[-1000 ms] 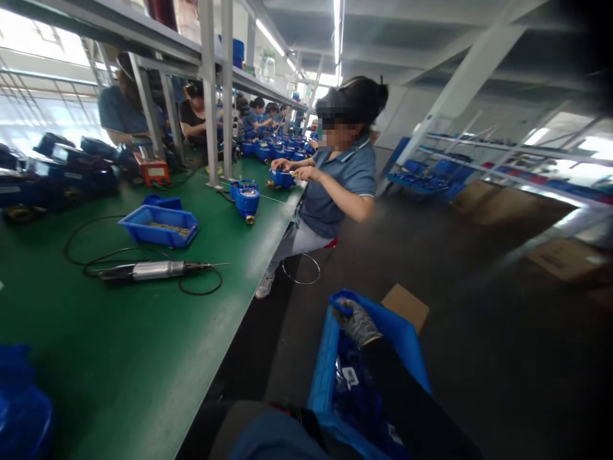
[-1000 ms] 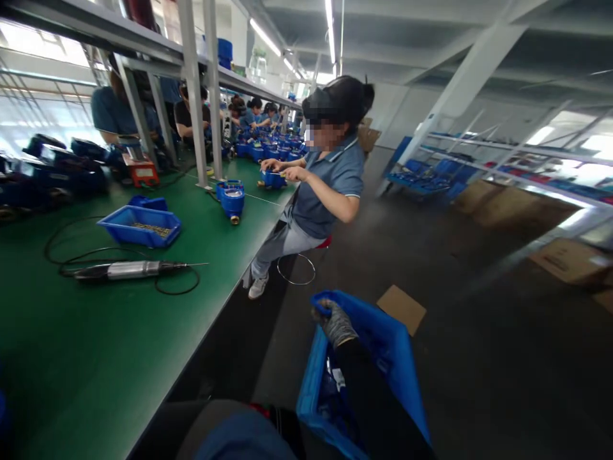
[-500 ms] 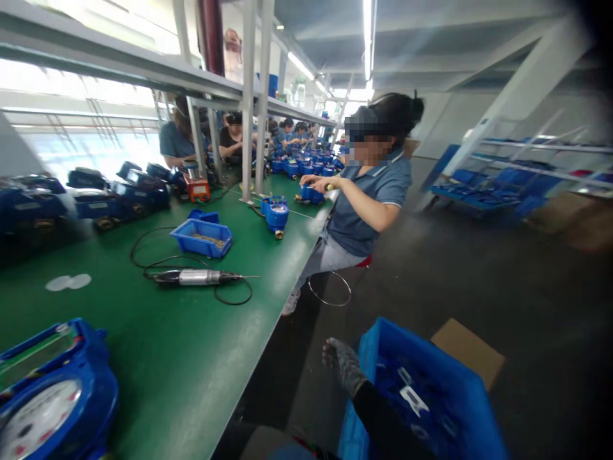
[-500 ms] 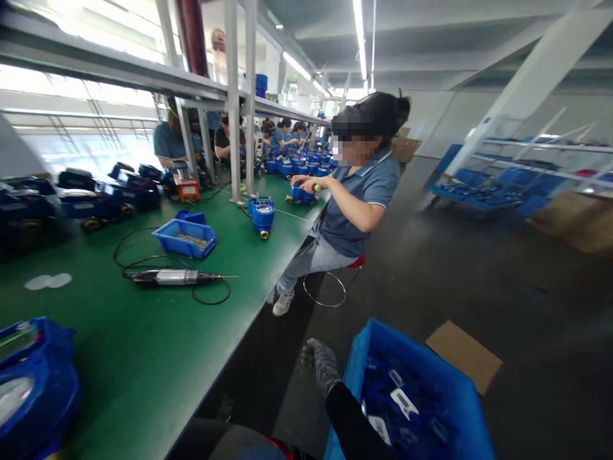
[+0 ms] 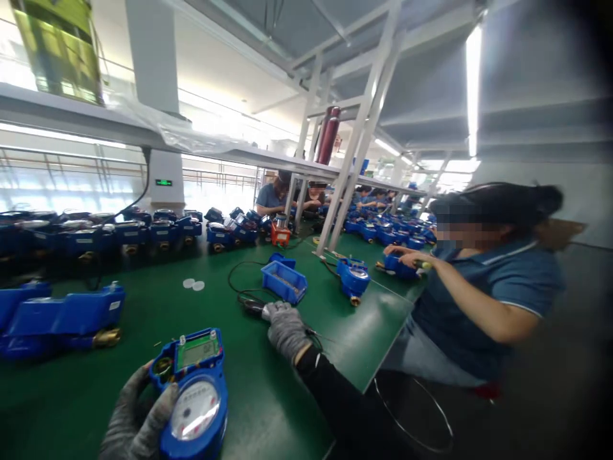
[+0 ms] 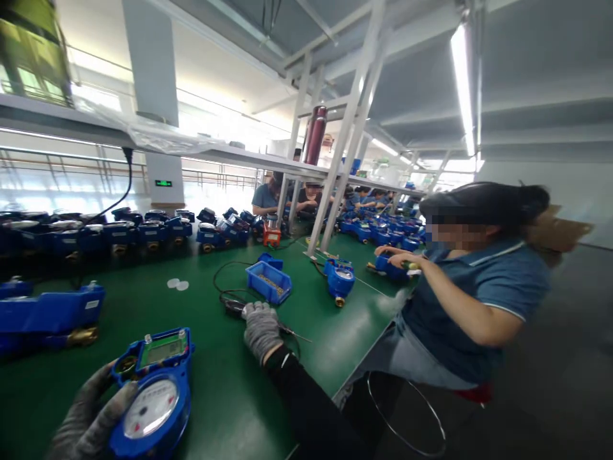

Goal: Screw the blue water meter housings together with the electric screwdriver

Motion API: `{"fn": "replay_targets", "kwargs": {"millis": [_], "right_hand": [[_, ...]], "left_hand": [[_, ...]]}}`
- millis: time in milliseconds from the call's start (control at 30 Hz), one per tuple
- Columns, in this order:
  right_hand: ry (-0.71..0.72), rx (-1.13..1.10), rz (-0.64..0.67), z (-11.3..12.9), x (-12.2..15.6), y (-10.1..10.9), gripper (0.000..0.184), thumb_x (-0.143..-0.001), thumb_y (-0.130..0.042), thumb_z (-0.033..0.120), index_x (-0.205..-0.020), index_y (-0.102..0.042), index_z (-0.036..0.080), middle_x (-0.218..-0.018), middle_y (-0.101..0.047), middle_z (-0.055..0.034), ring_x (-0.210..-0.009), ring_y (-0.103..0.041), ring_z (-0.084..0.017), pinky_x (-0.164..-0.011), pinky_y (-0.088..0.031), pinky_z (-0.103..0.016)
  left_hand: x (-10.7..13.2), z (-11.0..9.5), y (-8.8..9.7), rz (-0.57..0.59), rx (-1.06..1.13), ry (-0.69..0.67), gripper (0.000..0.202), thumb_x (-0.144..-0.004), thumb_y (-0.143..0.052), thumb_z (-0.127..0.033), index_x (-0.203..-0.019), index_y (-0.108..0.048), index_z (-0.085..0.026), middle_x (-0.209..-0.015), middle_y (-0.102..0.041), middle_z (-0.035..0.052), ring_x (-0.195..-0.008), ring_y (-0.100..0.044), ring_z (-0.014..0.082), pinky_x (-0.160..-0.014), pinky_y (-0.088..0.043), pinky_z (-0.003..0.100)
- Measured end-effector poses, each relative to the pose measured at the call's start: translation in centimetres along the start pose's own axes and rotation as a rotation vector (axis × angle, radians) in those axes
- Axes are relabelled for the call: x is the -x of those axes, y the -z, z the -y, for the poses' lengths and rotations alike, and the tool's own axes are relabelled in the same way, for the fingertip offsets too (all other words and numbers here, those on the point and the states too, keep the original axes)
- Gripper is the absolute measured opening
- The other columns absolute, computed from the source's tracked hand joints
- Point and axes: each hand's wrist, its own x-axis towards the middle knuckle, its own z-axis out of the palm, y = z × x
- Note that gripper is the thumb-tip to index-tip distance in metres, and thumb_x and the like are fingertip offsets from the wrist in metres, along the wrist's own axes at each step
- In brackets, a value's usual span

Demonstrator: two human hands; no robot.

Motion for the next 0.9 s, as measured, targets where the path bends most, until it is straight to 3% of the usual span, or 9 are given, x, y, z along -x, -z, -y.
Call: {"fn": "replay_targets", "kwargs": {"millis": [67, 200, 333, 400, 467, 533, 600, 733, 900], "right_hand": [[-0.06, -0.021, 0.056, -0.3, -3.4, -0.1, 0.041, -0.082, -0.066, 0.004, -0.122, -0.067, 0.005, -0.121, -0.063, -0.0234, -0.118, -0.058, -0.038, -0.106, -0.044, -0.055], [-0.075, -0.215, 0.108, -1.7, -6.7, 1.2, 0.027, -0.067, -0.079, 0.008, -0.091, -0.067, 0.012, -0.085, -0.065, -0.0055, -0.09, -0.064, -0.026, -0.097, -0.05, -0.049], [-0.015, -0.619, -0.009, -1.8, -6.6, 5.8, 0.033, -0.071, -0.066, 0.035, -0.098, -0.062, 0.016, -0.077, -0.06, -0.0031, -0.073, -0.06, -0.022, -0.078, -0.055, -0.04], [0.033, -0.837, -0.09, -0.5, -5.7, 8.8, 0.048, -0.078, -0.048, 0.055, -0.107, -0.058, 0.018, -0.08, -0.059, -0.0022, -0.075, -0.062, -0.021, -0.075, -0.057, -0.037], [0.1, -1.139, -0.192, 1.9, -4.3, 11.5, 0.054, -0.077, -0.046, 0.063, -0.11, -0.054, 0.021, -0.083, -0.058, 0.0005, -0.083, -0.063, -0.017, -0.082, -0.059, -0.032], [0.181, -1.64, -0.243, 5.1, -2.5, 13.3, 0.05, -0.069, -0.073, 0.049, -0.107, -0.056, 0.021, -0.083, -0.059, 0.0032, -0.081, -0.064, -0.013, -0.083, -0.059, -0.028], [0.27, -1.835, -0.209, 8.4, -0.7, 14.0, 0.048, -0.066, -0.085, 0.037, -0.102, -0.059, 0.02, -0.075, -0.057, 0.0055, -0.065, -0.06, -0.011, -0.065, -0.057, -0.023], [0.515, -1.707, -0.333, 13.4, 2.0, 12.7, 0.036, -0.079, -0.084, 0.036, -0.101, -0.061, 0.018, -0.067, -0.058, 0.004, -0.055, -0.057, -0.013, -0.052, -0.053, -0.024], [0.606, -1.52, -0.319, 15.6, 3.2, 10.7, 0.03, -0.085, -0.077, 0.036, -0.103, -0.063, 0.017, -0.063, -0.06, 0.0034, -0.051, -0.06, -0.015, -0.049, -0.051, -0.023]], "left_hand": [[-0.3, -0.3, -0.2, 0.034, 0.033, -0.038, 0.104, -0.063, -0.092, -0.064, -0.151, -0.042, -0.041, -0.129, -0.067, 0.008, -0.124, -0.061, 0.0448, -0.105, -0.052, 0.064], [-1.1, -0.6, -0.1, 0.227, 0.166, -0.041, 0.106, -0.066, -0.094, -0.055, -0.153, -0.037, -0.039, -0.141, -0.062, 0.0094, -0.126, -0.062, 0.0403, -0.103, -0.056, 0.053], [-1.1, -0.5, 0.0, 0.325, 0.349, 0.024, 0.103, -0.07, -0.094, -0.046, -0.153, -0.035, -0.03, -0.142, -0.061, 0.0152, -0.121, -0.065, 0.039, -0.097, -0.06, 0.045], [-1.0, -0.6, -0.1, 0.332, 0.384, 0.016, 0.101, -0.07, -0.095, -0.043, -0.151, -0.036, -0.027, -0.142, -0.06, 0.0175, -0.12, -0.065, 0.0406, -0.096, -0.06, 0.046], [-0.8, -0.8, -0.3, 0.324, 0.405, 0.002, 0.099, -0.07, -0.095, -0.043, -0.149, -0.037, -0.025, -0.14, -0.061, 0.0191, -0.119, -0.065, 0.0429, -0.095, -0.059, 0.051], [-0.7, -0.8, -0.3, 0.317, 0.407, -0.001, 0.098, -0.07, -0.094, -0.043, -0.149, -0.038, -0.025, -0.14, -0.061, 0.0193, -0.119, -0.065, 0.0438, -0.097, -0.058, 0.055], [-0.7, -0.9, -0.3, 0.315, 0.391, -0.001, 0.098, -0.071, -0.094, -0.044, -0.149, -0.038, -0.026, -0.14, -0.061, 0.0187, -0.12, -0.064, 0.0434, -0.1, -0.056, 0.056], [-0.6, -0.8, -0.1, 0.329, 0.363, 0.001, 0.096, -0.074, -0.092, -0.045, -0.151, -0.037, -0.028, -0.142, -0.06, 0.0161, -0.122, -0.063, 0.0408, -0.102, -0.055, 0.054], [-0.7, -0.4, -0.1, 0.322, 0.357, -0.036, 0.093, -0.077, -0.09, -0.046, -0.15, -0.037, -0.026, -0.143, -0.059, 0.0168, -0.123, -0.062, 0.0416, -0.104, -0.053, 0.056]]}}
